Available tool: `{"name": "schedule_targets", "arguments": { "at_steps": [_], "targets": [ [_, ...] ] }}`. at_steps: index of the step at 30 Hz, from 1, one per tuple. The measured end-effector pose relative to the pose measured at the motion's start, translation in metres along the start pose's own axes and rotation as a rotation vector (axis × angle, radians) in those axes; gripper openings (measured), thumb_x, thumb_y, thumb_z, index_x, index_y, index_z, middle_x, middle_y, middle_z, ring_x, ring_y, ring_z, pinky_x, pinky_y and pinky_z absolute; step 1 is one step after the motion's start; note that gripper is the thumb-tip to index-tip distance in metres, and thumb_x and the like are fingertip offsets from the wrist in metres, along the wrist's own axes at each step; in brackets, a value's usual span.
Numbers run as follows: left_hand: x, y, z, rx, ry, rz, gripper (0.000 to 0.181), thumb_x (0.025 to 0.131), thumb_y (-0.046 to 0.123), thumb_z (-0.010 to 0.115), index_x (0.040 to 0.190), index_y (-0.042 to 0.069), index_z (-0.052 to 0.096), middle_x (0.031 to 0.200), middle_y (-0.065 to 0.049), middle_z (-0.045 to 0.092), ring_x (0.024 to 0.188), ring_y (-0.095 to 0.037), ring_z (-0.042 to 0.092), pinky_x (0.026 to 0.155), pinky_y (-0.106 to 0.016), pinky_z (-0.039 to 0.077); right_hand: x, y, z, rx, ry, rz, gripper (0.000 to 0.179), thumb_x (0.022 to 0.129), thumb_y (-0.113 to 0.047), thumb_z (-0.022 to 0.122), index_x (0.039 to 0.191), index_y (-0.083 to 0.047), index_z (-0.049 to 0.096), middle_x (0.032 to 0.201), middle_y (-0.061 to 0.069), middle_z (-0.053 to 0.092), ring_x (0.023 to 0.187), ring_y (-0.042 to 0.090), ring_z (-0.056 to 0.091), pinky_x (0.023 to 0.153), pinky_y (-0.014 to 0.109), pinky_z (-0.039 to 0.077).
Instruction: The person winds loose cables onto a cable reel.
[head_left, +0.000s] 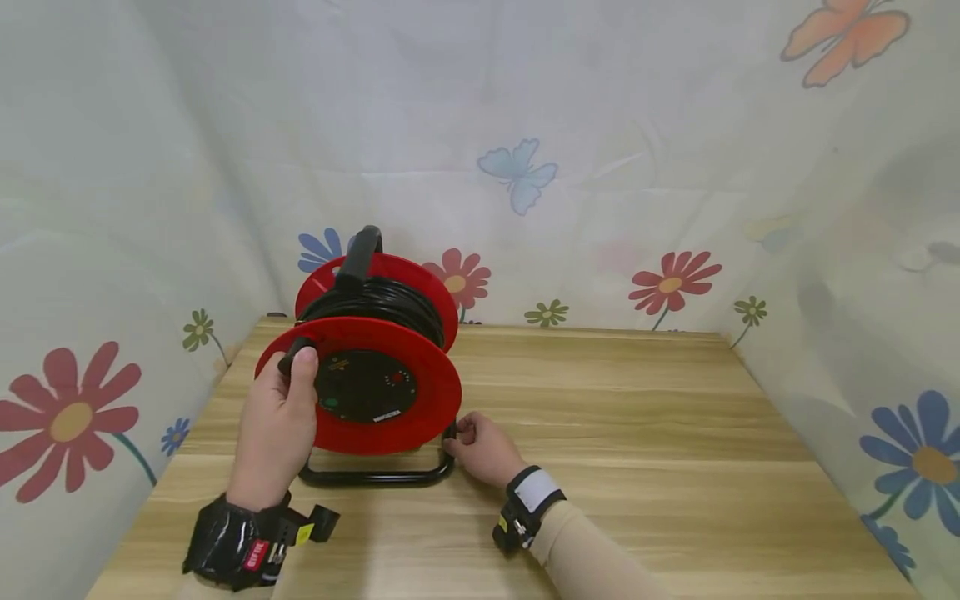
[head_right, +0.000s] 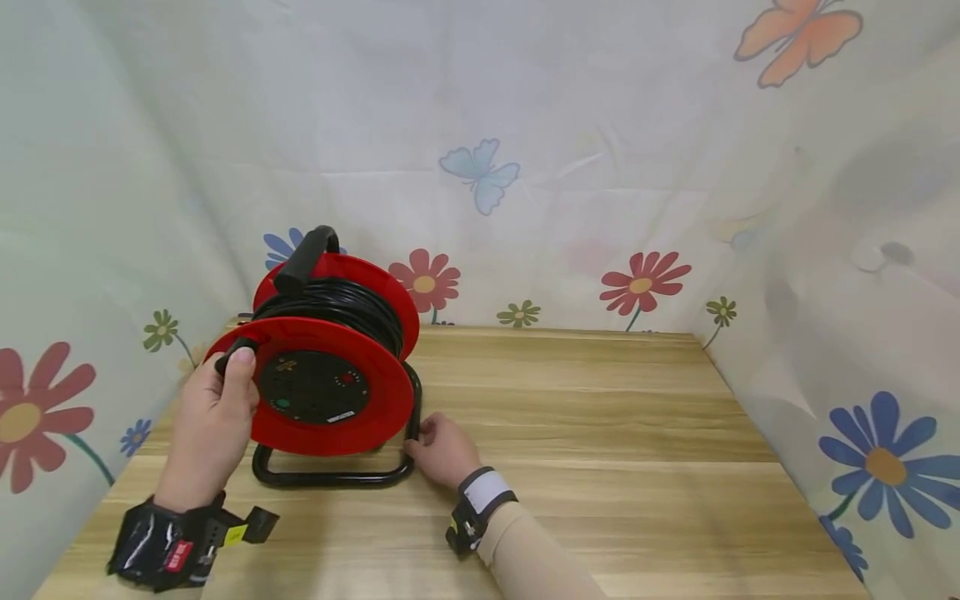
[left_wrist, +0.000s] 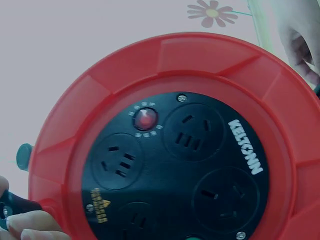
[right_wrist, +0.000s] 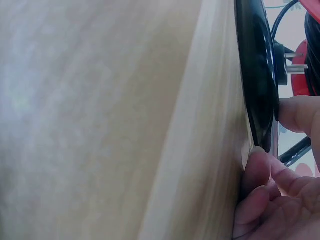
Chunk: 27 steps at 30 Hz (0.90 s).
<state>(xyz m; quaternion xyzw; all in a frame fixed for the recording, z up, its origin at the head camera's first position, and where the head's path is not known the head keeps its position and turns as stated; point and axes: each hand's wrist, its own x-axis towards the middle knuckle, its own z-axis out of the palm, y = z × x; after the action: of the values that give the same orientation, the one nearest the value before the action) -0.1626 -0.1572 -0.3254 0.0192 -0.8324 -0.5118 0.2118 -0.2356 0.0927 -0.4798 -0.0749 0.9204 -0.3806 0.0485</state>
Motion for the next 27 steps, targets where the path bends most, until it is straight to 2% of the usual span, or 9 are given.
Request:
{"name": "schedule_targets", "arguments": {
  "at_steps": [4,8,14,27],
  "targets": [
    [-0.002,-0.002,0.007,-0.007,0.049,-0.018,0.045,0.100,0.047,0.038,0.092,0.003,0.047,0.072,-0.013,0.044,0.066,-0.025,0.045,0.054,-0.034,0.034,0.001,0.002,0.001,-0.002,-0.017,-0.010,0.046,0.086,-0.032,0.065,0.122,-0.005,0.056,0.079,0.002,0.058,0.064,0.013,0.051,0.057,0.027,0.041],
    [-0.003,-0.002,0.011,-0.009,0.065,-0.032,0.048,0.099,0.049,0.036,0.095,0.003,0.049,0.077,-0.014,0.044,0.073,-0.025,0.045,0.059,-0.036,0.036,0.000,0.003,-0.001,-0.021,-0.032,-0.003,0.051,0.087,-0.033,0.064,0.132,-0.011,0.053,0.077,0.000,0.058,0.063,0.012,0.050,0.055,0.027,0.040],
    [-0.003,0.000,0.012,0.025,0.054,-0.044,0.051,0.099,0.050,0.035,0.101,0.002,0.051,0.082,-0.015,0.047,0.081,-0.026,0.046,0.063,-0.039,0.039,-0.001,0.004,-0.003,-0.028,-0.049,-0.007,0.051,0.088,-0.034,0.063,0.133,-0.012,0.053,0.073,0.000,0.057,0.060,0.012,0.049,0.052,0.025,0.037],
    [-0.002,0.001,0.006,0.099,0.059,0.001,0.045,0.100,0.046,0.036,0.093,0.003,0.048,0.072,-0.014,0.042,0.068,-0.027,0.044,0.052,-0.034,0.035,-0.001,-0.003,-0.002,-0.031,-0.065,-0.013,0.048,0.089,-0.036,0.062,0.133,-0.017,0.054,0.067,-0.003,0.053,0.056,0.011,0.046,0.050,0.025,0.034]
  ]
}}
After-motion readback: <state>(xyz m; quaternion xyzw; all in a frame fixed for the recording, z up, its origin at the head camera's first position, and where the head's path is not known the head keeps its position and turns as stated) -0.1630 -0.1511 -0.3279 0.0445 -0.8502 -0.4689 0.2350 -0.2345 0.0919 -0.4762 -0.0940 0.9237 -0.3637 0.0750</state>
